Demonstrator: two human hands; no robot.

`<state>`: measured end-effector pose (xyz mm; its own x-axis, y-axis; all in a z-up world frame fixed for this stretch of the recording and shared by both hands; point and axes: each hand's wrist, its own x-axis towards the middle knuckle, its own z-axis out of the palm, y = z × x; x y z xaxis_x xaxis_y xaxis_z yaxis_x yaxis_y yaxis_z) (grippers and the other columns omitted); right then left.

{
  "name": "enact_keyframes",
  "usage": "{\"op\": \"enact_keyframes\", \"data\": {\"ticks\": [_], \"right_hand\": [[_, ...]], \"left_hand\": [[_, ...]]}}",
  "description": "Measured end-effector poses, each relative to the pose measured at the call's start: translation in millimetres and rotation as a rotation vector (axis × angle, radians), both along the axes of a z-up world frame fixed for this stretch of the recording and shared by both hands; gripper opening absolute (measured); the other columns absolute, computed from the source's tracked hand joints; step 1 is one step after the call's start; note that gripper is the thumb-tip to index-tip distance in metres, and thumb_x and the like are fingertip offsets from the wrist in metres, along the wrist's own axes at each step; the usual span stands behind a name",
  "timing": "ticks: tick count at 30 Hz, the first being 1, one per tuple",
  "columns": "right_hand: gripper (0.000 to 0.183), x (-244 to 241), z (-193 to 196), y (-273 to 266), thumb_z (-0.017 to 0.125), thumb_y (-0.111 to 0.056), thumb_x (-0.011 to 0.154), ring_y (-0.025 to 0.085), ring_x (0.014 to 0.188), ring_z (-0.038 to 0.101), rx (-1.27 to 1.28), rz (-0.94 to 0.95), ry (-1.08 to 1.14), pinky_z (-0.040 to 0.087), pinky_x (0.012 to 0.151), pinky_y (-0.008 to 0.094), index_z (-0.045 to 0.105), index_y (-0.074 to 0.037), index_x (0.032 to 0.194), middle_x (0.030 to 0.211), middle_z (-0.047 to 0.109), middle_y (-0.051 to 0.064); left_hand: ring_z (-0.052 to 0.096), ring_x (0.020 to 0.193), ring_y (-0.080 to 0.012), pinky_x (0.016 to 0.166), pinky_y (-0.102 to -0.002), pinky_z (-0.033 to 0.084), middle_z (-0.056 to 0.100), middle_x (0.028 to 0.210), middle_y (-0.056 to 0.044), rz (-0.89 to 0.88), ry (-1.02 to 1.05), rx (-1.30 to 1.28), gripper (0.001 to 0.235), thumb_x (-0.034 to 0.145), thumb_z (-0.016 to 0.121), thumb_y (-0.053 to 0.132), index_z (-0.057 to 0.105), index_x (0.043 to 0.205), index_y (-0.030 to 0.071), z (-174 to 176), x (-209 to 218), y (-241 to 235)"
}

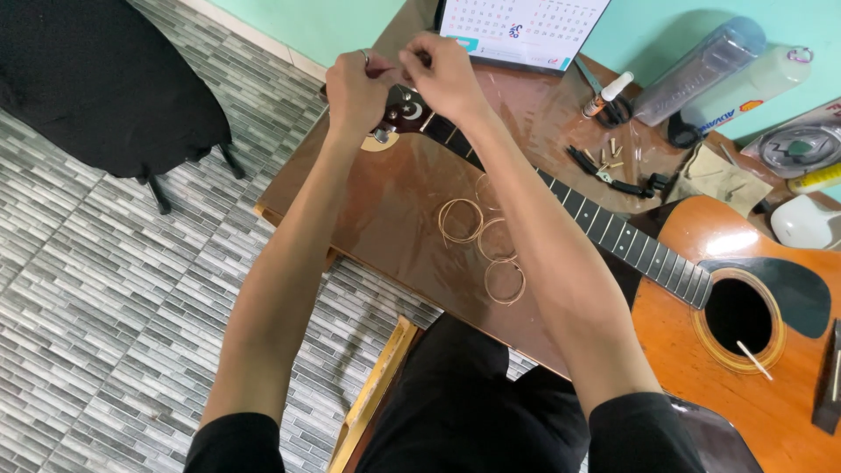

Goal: The person removes a guitar string from the headstock, then winds a new string around a tuning peg. They continue to wind the string and adjust the tuning pegs on the headstock.

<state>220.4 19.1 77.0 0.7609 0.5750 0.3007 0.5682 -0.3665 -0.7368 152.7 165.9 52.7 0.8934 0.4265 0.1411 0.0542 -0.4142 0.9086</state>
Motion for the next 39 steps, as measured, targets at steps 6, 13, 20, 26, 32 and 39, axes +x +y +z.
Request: {"op": "enact_keyframes", "data": {"ticks": [6, 13, 20, 26, 32, 39], "right_hand": [[0.006, -5.2, -10.8, -6.2, 0.081, -0.009, 0.085, 0.019, 0.076, 0.066, -0.153, 0.034, -0.017, 0.049, 0.066, 0.031, 0.08, -0.01, 0.091, 0.087, 0.074, 0.006], [0.004, -10.4, -22.7, -1.7, 0.071, -0.007, 0.092, 0.038, 0.07, 0.064, -0.383, -0.038, -0.285, 0.048, 0.056, 0.048, 0.074, -0.009, 0.089, 0.082, 0.062, 0.01], [0.012, -10.0, -13.8, -9.1, 0.057, -0.001, 0.095, 0.028, 0.074, 0.06, -0.239, 0.075, -0.126, 0.044, 0.062, 0.04, 0.064, -0.008, 0.09, 0.09, 0.065, 0.009], [0.019, -5.7, 12.0, -8.0, 0.052, -0.014, 0.108, 0.013, 0.071, 0.044, -0.298, 0.05, 0.364, 0.035, 0.067, 0.031, 0.057, -0.014, 0.09, 0.081, 0.053, 0.0], [0.029, 10.1, 0.8, -10.1, 0.051, -0.013, 0.107, 0.011, 0.07, 0.038, -0.307, 0.089, 0.387, 0.03, 0.067, 0.029, 0.048, -0.017, 0.078, 0.074, 0.043, -0.004], [0.024, 6.0, -7.7, -6.3, 0.052, -0.015, 0.109, 0.01, 0.089, 0.061, -0.04, 0.134, 0.309, 0.057, 0.09, 0.025, 0.055, -0.012, 0.085, 0.086, 0.06, 0.001]], "left_hand": [[0.071, 0.065, -0.0079, 0.067, -0.025, 0.061, 0.076, 0.071, 0.0, -0.014, 0.056, -0.131, 0.008, 0.087, 0.073, 0.005, 0.078, 0.082, 0.01, 25.1, -17.3, -2.1], [0.073, 0.063, -0.0057, 0.07, -0.023, 0.064, 0.077, 0.069, 0.001, 0.074, 0.159, -0.245, 0.008, 0.087, 0.076, 0.008, 0.075, 0.08, 0.011, 43.6, -21.7, -9.0], [0.074, 0.062, -0.0061, 0.068, -0.021, 0.062, 0.077, 0.069, 0.0, 0.081, 0.175, -0.307, 0.008, 0.089, 0.075, 0.012, 0.075, 0.081, 0.01, 45.2, -22.4, -14.1], [0.075, 0.088, -0.0196, 0.077, -0.033, 0.057, 0.08, 0.093, -0.003, -0.042, -0.018, 0.068, 0.018, 0.085, 0.062, 0.003, 0.077, 0.091, 0.01, -15.4, -0.4, -3.0], [0.073, 0.088, -0.0209, 0.079, -0.039, 0.052, 0.079, 0.089, 0.002, -0.062, -0.21, 0.286, 0.016, 0.077, 0.076, 0.002, 0.074, 0.089, 0.012, -39.5, -0.9, -12.2], [0.071, 0.092, -0.0234, 0.082, -0.04, 0.054, 0.076, 0.095, -0.002, 0.024, -0.181, 0.16, 0.022, 0.08, 0.072, -0.002, 0.071, 0.098, 0.011, -45.0, -4.3, -20.2]]}}
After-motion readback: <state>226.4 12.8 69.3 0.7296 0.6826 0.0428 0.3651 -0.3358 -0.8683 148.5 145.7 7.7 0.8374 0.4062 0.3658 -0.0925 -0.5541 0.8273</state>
